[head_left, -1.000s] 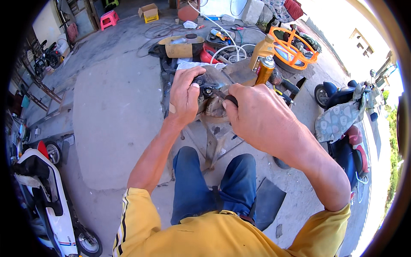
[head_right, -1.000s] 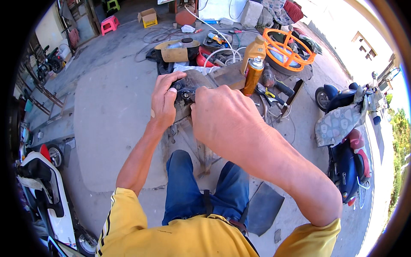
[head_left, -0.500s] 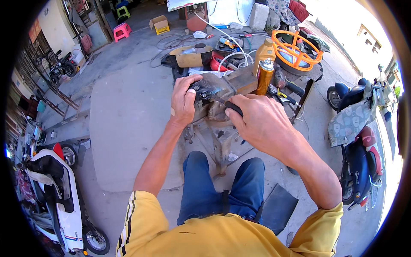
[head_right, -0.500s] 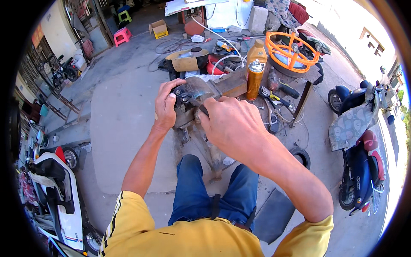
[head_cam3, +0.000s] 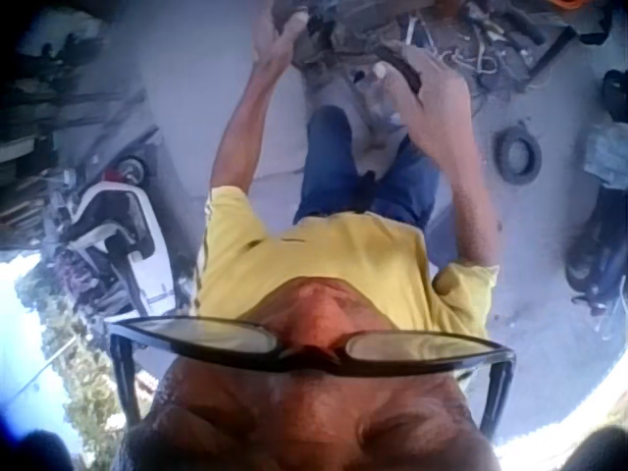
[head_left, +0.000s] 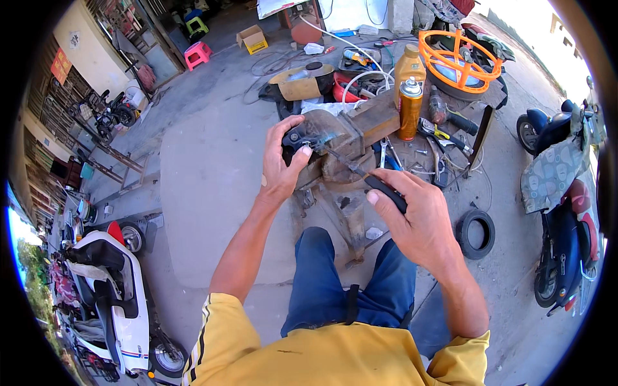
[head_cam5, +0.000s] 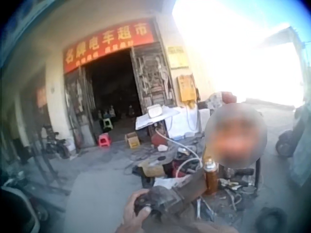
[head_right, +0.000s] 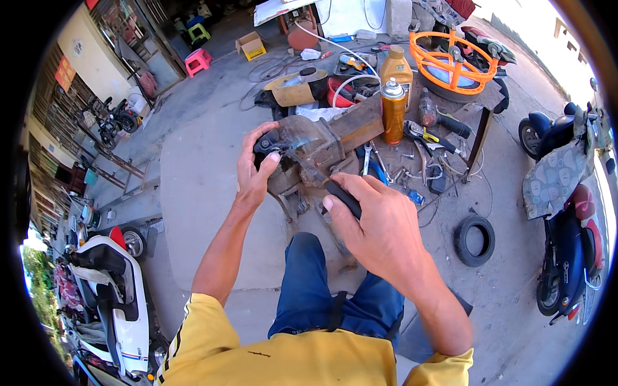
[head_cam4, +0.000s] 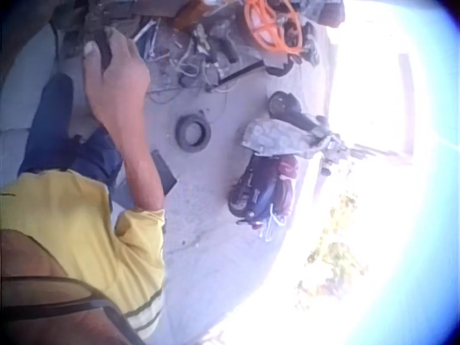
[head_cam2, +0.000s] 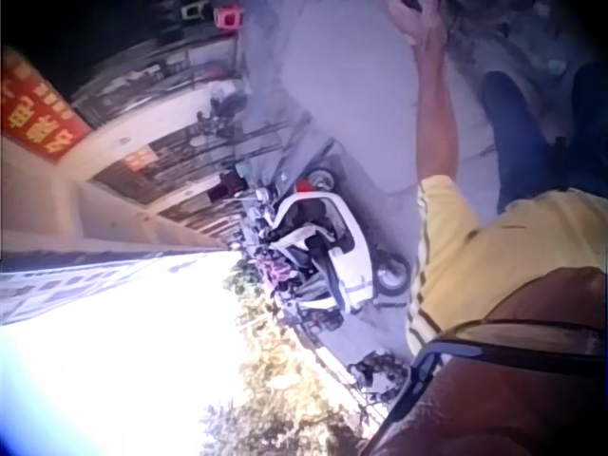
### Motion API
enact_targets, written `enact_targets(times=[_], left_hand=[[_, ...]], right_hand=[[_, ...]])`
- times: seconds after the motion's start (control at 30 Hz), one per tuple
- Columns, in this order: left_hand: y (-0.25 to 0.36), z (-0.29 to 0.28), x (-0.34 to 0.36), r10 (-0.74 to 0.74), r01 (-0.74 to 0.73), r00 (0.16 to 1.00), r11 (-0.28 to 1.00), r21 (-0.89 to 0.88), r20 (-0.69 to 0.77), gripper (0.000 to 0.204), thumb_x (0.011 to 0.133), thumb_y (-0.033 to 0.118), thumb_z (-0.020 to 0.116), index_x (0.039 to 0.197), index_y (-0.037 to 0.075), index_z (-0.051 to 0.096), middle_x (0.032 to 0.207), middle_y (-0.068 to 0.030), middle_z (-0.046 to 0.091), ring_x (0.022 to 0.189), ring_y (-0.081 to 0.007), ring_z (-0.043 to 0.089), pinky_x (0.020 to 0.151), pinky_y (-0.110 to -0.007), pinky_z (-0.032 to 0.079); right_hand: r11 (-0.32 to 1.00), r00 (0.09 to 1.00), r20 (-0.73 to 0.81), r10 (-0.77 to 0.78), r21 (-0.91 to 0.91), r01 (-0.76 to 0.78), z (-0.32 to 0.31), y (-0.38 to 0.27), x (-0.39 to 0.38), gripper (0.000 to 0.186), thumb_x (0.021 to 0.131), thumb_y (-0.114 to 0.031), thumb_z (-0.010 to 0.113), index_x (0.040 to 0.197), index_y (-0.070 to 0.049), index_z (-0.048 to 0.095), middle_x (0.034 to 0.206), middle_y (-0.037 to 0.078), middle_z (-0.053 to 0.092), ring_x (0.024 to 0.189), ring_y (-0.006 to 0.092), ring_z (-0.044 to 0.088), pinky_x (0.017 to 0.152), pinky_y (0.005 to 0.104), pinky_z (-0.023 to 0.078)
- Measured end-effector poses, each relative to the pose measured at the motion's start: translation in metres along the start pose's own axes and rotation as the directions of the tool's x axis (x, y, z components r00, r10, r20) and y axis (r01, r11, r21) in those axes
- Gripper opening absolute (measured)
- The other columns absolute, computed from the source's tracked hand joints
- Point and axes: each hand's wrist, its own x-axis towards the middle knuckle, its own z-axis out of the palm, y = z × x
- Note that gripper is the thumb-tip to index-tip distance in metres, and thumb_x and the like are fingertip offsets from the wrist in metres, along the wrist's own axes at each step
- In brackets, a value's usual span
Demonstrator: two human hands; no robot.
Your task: The person uses a screwdriver to remove screws from a mechanical part clamped in a vise, then walks to retrieve a small metal piece from the ground and returns to insert it into the part. The person continues to adjust and tighten components of the mechanical part using the screwdriver.
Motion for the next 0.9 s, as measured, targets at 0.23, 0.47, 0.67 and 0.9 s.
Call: enact_targets(times=[0.23, 0.47, 0.67, 0.9], left_hand=[[0.008, -0.002, -0.004, -0.085, 0.086, 0.996, 0.994, -0.073, 0.015, 0.061, 0.092, 0.027, 0.068, 0.146, 0.0, 0.059, 0.153, -0.0135, 0.059, 0.142, -0.0244, 0.054, 0.122, -0.039, 0.04], [0.013, 0.0, 0.0, -0.096, 0.097, 0.995, 0.994, -0.058, 0.03, 0.057, 0.093, 0.024, 0.065, 0.145, 0.001, 0.06, 0.152, -0.0158, 0.061, 0.145, -0.026, 0.052, 0.124, -0.04, 0.037], [0.008, -0.013, -0.001, -0.109, 0.125, 0.991, 0.958, -0.26, 0.075, 0.065, 0.088, 0.024, 0.054, 0.146, -0.006, 0.058, 0.157, -0.0196, 0.058, 0.147, -0.0275, 0.052, 0.126, -0.041, 0.037], [0.003, -0.01, -0.002, -0.082, 0.091, 0.995, 0.967, -0.238, 0.048, 0.068, 0.084, 0.024, 0.055, 0.145, -0.005, 0.061, 0.156, -0.0189, 0.058, 0.147, -0.0272, 0.053, 0.126, -0.041, 0.038]], right_hand=[[0.918, 0.985, -0.003, 0.173, 0.363, -0.16, 0.045, 0.062, -0.062, 0.036, 0.103, -0.023, 0.074, 0.128, 0.002, 0.073, 0.098, 0.016, 0.073, 0.083, 0.0273, 0.07, 0.078, 0.0343, 0.056], [0.792, 0.961, 0.026, 0.275, 0.561, -0.242, 0.076, 0.087, -0.098, 0.036, 0.104, -0.02, 0.074, 0.13, 0.004, 0.072, 0.105, 0.016, 0.075, 0.092, 0.0232, 0.071, 0.086, 0.0331, 0.055], [0.791, 0.971, 0.005, 0.237, 0.579, -0.196, 0.066, 0.092, -0.109, 0.04, 0.106, -0.025, 0.073, 0.132, 0.005, 0.072, 0.106, 0.015, 0.074, 0.094, 0.0216, 0.07, 0.087, 0.0324, 0.054], [0.759, 0.969, -0.033, 0.246, 0.628, -0.171, 0.068, 0.09, -0.107, 0.045, 0.104, -0.027, 0.073, 0.136, 0.005, 0.069, 0.108, 0.014, 0.071, 0.095, 0.0206, 0.066, 0.086, 0.0317, 0.052]])
